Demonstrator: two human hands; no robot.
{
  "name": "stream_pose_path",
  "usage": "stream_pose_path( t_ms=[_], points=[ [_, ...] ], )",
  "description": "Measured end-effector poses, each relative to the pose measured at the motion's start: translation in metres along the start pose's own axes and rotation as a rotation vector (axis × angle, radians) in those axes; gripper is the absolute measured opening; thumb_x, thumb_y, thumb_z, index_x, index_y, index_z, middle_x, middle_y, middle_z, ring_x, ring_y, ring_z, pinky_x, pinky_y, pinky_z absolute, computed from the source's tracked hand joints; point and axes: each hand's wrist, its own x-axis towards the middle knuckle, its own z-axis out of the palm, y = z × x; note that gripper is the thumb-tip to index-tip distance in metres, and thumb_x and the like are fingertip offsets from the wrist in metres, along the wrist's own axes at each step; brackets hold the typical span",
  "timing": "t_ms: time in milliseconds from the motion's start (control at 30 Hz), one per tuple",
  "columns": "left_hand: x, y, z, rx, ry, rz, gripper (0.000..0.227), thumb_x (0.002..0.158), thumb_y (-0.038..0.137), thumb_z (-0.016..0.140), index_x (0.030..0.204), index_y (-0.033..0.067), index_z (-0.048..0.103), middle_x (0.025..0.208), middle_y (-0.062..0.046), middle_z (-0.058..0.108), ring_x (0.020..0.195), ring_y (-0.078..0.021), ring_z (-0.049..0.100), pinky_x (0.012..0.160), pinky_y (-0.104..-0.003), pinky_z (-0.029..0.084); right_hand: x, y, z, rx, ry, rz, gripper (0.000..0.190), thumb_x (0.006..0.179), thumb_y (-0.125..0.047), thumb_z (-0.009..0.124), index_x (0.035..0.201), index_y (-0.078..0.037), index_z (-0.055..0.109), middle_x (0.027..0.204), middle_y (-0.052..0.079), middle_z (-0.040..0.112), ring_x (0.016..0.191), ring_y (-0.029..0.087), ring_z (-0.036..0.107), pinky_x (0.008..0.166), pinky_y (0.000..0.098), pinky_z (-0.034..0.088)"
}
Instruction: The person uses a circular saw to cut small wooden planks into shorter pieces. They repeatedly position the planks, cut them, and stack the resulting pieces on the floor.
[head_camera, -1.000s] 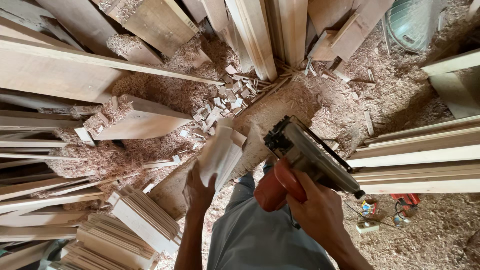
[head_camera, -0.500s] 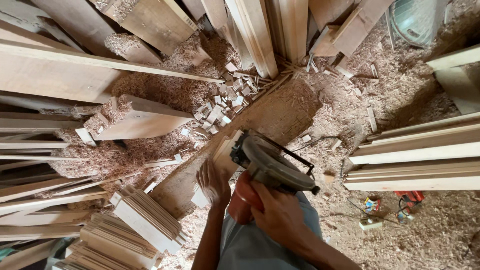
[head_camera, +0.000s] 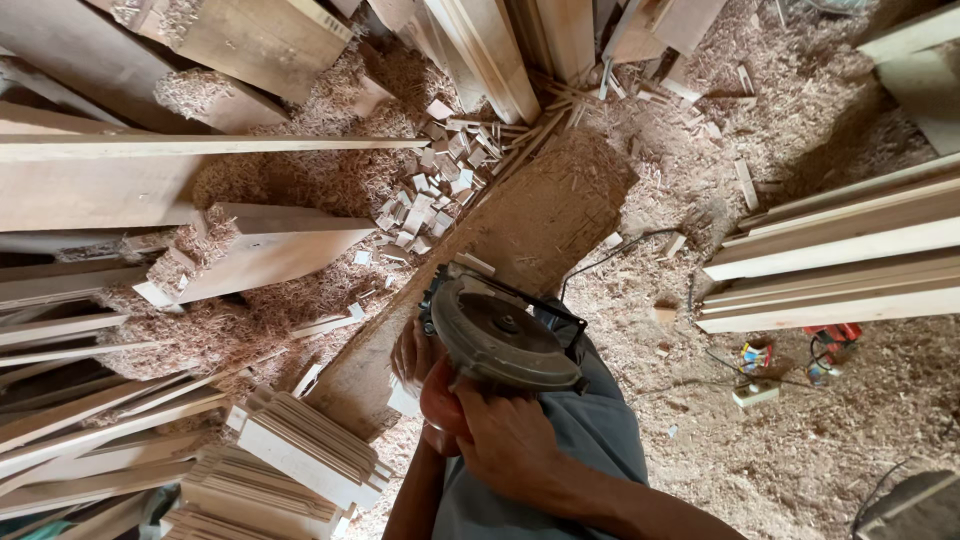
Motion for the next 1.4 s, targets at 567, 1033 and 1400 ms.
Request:
stream_pose_path(
  t_ms=[567,1033,1400],
  points=[
    [-0.014,-0.030,-0.016,-0.090,0.130,-0.207,0.058,0.097,0.032,0.060,0.139,-0.0071,0.055,0.135,-0.017,0.064,0.125,-0.0289,0.060,0.107,-0.039,0.048,0.009,-0.011,0.010,-0.021,0.076,-0.038,0.055,0.083,-0.027,0.072,0.134,-0.010,0.058,0.097,0.019,0.073,0.081,0.044,0.068,0.077,0.0592,0.051],
    [-0.006,-0.030,-0.025,-0.035,0.198,-0.215,0.055,0.096,0.032,0.061,0.138,-0.0040,0.058,0.135,-0.016,0.065,0.125,-0.0302,0.060,0.108,-0.042,0.046,0.024,-0.020,0.013,0.005,0.067,-0.035,0.047,0.088,-0.024,0.070,0.127,-0.002,0.058,0.086,0.022,0.071,0.069,0.044,0.068,0.069,0.0580,0.052],
    [-0.002,-0.026,-0.027,-0.024,0.221,-0.187,0.053,0.096,0.031,0.062,0.137,-0.0017,0.060,0.135,-0.015,0.065,0.125,-0.0311,0.060,0.109,-0.045,0.045,0.030,-0.026,0.017,-0.002,0.091,-0.033,0.049,0.086,-0.024,0.070,0.129,-0.003,0.058,0.085,0.021,0.073,0.068,0.044,0.068,0.068,0.0585,0.052]
  ],
)
